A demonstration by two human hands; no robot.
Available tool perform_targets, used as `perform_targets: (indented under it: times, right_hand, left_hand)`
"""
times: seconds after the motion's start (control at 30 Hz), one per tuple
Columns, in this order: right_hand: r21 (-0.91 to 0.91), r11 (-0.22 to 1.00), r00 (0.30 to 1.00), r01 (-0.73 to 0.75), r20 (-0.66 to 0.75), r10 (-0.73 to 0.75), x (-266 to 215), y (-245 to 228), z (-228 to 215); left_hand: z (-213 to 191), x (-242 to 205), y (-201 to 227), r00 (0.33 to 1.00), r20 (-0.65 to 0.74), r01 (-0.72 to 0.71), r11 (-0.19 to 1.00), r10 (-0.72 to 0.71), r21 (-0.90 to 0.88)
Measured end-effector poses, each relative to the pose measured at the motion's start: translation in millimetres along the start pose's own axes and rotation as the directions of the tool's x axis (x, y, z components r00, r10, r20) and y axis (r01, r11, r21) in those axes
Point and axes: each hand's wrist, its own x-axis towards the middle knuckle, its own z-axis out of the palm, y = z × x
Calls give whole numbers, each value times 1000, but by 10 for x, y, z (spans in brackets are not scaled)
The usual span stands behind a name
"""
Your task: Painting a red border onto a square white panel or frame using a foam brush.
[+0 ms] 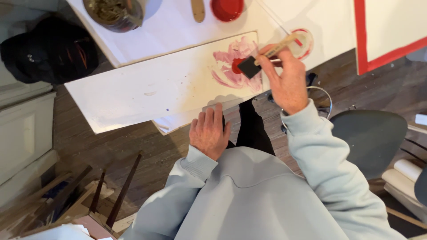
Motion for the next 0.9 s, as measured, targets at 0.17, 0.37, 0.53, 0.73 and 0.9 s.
perform_targets:
  times: [0.17,0.37,0.53,0.73,0.9]
  right_hand:
    - [-1,999,999,-42,-25,42,-14,15,-76]
    - [71,995,995,-68,-69,73,-6,3,-103]
    - [194,980,993,-35,-103,56,-67,198,-160]
    - [414,906,887,-93,-378,264,-639,632,-1272]
    - [344,918,744,-198,-556,369,-1206,1410,-2474]
  left_hand:
    - [254,-12,-123,989,-121,-68,989,84,131]
    - [207,59,-134,991,-100,-81,988,94,131]
    - [231,98,-178,987,-120,-87,984,106,158]
    - [-32,550,120,987,22,-158,969,157,190]
    - [-272,1450,1189,912,28,-409,912,408,17]
